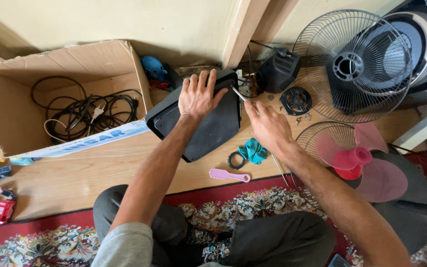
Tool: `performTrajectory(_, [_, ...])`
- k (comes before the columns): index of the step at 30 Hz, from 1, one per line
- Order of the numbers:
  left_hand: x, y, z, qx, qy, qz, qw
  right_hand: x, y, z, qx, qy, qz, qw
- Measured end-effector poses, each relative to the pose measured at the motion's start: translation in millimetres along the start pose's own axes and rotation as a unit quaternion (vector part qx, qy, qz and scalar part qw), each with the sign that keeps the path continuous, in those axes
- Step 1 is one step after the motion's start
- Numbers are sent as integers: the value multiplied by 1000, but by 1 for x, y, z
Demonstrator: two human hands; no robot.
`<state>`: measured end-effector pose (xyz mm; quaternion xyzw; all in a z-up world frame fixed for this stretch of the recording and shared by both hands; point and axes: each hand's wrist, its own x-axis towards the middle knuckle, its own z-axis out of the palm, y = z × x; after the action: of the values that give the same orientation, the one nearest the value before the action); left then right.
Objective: The person sits on the floor and uses a screwdriver to remove screws from a black fan base. They then use a pink brush to clean the surface of the base and continue to manipulate the base with the screwdriver.
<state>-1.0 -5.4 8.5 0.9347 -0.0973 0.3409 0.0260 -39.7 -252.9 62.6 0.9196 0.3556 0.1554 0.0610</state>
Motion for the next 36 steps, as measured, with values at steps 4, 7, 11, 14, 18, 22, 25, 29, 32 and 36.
performTrajectory(4, [-1, 0, -1, -11, 7, 5, 1000, 9, 6, -18, 224, -61, 97, 968])
performTrajectory(7, [-1, -2, -2, -3, 12, 8, 1000, 20, 14, -28, 324, -160, 195, 912])
performTrajectory(11, [-2, 0, -1, 1, 22, 8, 1000, 23, 25, -31, 451, -136, 259, 843])
performTrajectory(14, [-1, -1, 0, 0, 21, 8, 1000, 25, 28, -27, 589, -151, 302, 734])
performTrajectory(18, [-1, 0, 1, 0, 24, 8, 1000, 24, 33, -28, 672, -188, 385, 604])
performTrajectory(22, [-1, -1, -1, -2, 17, 8, 1000, 25, 34, -32, 700, -190, 385, 571])
performTrajectory(25, [0, 0, 1, 2, 9, 6, 1000, 23, 33, -30, 708, -188, 392, 556])
performTrajectory(29, [0, 0, 1, -10, -17, -4, 1000, 19, 28, -20, 702, -178, 371, 581])
performTrajectory(32, [4, 4, 0, 1, -22, -19, 1000, 15, 23, -13, 695, -156, 340, 613])
performTrajectory(36, [7, 6, -1, -17, -61, -32, 997, 0, 21, -7, 693, -150, 312, 633])
